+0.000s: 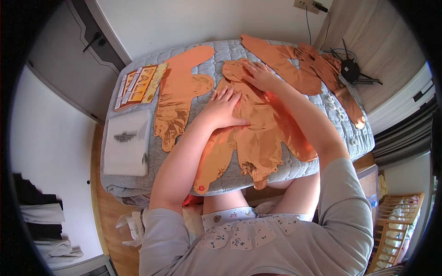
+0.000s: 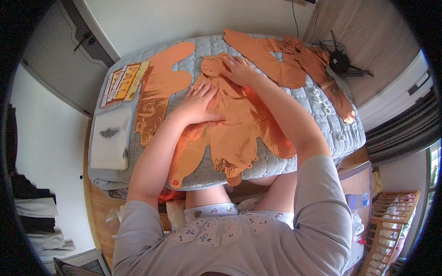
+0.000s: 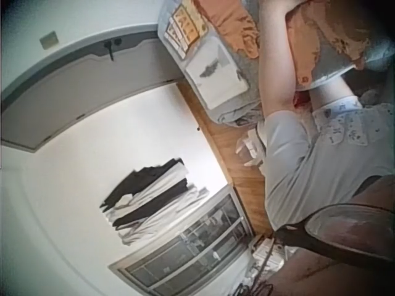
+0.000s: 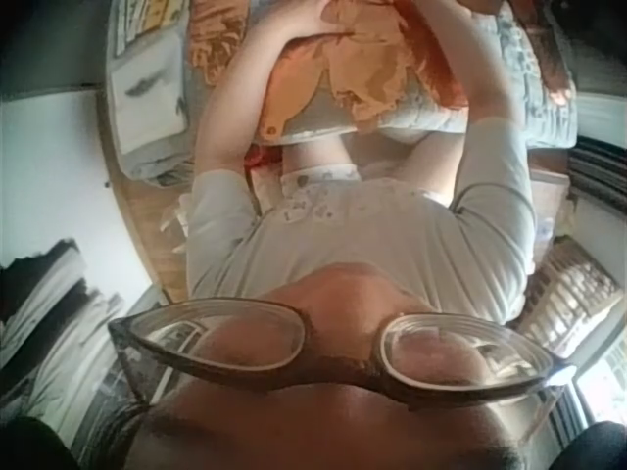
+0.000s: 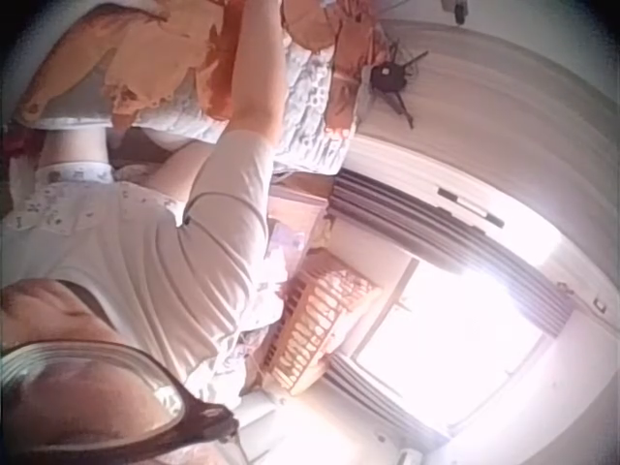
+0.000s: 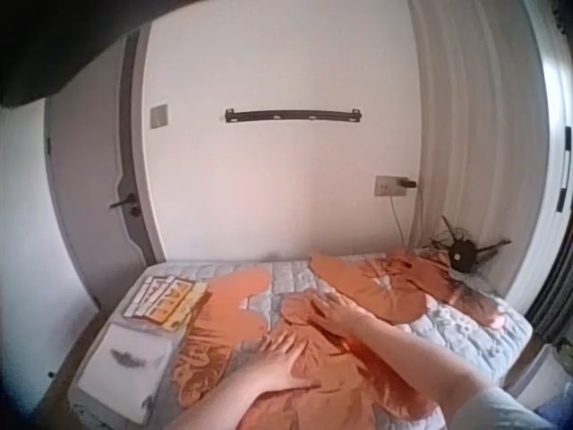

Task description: The person flattens and folds foil balloons by hand on a bed, then slides a folded balloon into a plastic packaging sleeve.

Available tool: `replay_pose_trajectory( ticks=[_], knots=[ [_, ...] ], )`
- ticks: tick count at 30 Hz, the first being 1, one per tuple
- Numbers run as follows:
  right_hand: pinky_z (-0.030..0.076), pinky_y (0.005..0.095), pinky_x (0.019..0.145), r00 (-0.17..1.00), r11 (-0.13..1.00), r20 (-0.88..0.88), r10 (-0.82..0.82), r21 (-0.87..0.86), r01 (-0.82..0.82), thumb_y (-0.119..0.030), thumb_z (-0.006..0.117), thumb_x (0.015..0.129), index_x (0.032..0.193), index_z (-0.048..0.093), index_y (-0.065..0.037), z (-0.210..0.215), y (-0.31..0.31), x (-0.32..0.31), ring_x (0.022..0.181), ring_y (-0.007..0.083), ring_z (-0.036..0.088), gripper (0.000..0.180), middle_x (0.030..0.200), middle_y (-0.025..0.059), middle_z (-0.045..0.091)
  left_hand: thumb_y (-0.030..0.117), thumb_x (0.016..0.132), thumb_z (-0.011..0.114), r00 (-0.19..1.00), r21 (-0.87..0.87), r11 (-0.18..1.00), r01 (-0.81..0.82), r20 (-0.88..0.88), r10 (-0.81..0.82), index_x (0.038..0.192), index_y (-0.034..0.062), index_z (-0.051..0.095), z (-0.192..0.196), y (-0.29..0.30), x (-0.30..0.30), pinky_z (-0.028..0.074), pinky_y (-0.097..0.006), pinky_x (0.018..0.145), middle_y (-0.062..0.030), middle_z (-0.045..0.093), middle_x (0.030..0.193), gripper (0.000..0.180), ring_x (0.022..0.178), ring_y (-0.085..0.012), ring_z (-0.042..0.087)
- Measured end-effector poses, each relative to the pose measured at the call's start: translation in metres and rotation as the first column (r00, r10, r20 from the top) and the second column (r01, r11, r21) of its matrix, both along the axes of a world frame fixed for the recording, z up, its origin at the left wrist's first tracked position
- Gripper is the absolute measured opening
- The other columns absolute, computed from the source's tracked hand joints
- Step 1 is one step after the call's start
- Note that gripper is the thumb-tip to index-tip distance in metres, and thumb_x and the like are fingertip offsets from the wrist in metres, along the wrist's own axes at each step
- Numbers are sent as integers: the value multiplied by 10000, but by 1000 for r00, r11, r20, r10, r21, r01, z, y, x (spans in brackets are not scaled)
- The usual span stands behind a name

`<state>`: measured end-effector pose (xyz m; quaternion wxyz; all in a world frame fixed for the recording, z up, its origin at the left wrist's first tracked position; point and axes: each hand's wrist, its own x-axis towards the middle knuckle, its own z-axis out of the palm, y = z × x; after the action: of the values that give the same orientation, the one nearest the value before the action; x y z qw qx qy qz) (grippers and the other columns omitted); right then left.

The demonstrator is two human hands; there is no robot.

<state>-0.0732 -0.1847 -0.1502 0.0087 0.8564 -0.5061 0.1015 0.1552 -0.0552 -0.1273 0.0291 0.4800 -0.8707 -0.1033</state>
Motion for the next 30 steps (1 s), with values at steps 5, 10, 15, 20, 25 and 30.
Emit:
replay_pose_trajectory(
  ticks=[5, 10, 15, 20, 25, 30],
  knots=[
    [271, 510, 1220, 990, 989, 141, 10, 142, -30, -496, 495, 1037, 1599, 314, -152, 20, 6, 9, 1490, 371, 330, 684, 1611, 129, 384, 802, 762, 654, 999, 9, 1000, -27, 26, 27, 1620, 74, 235, 1, 4, 8, 99, -496, 1277, -205, 154, 1692, 1200, 1577, -328, 127],
    [320, 524, 1183, 768, 995, 638, 49, 40, -97, -392, 590, 999, 1546, 392, -168, 8, -24, -55, 1429, 380, 396, 623, 1540, 168, 457, 795, 765, 657, 999, 5, 999, 38, -9, -38, 1618, 75, 239, 8, -4, -22, 105, -496, 1277, -204, 155, 1692, 1193, 1576, -328, 131],
    [334, 475, 1160, 991, 995, 93, 100, -21, -99, -243, 755, 816, 1437, 486, -115, 64, 59, -12, 1379, 351, 399, 689, 1449, 130, 481, 777, 774, 665, 1000, 12, 1000, -11, -9, 11, 1612, 70, 254, 5, 4, 6, 110, -497, 1276, -210, 166, 1687, 1172, 1574, -332, 141],
    [355, 503, 1133, 997, 987, -37, 69, -142, -74, -274, 808, 766, 1392, 502, -105, 43, 63, -8, 1358, 347, 407, 717, 1425, 116, 473, 771, 773, 672, 1000, 3, 1000, 6, -6, -6, 1609, 69, 262, 6, 1, -4, 113, -496, 1275, -218, 184, 1681, 1166, 1571, -338, 151],
    [432, 484, 1073, 988, 972, 92, 122, -213, -100, -244, 777, 815, 1382, 513, -82, 40, 56, -13, 1268, 352, 501, 646, 1373, 135, 514, 774, 773, 670, 1000, 13, 1000, -11, -3, 11, 1609, 66, 261, 7, 3, 0, 120, -495, 1275, -223, 192, 1677, 1169, 1568, -347, 158],
    [537, 425, 940, 909, 988, 402, -114, 140, 62, -215, 708, 879, 1199, 688, -36, 38, 36, -55, 1052, 371, 671, 367, 1178, 182, 695, 824, 767, 635, 1000, -4, 1000, 6, 1, -6, 1613, 67, 246, 3, 1, -2, 117, -493, 1276, -223, 171, 1682, 1200, 1570, -352, 142]
  ],
)
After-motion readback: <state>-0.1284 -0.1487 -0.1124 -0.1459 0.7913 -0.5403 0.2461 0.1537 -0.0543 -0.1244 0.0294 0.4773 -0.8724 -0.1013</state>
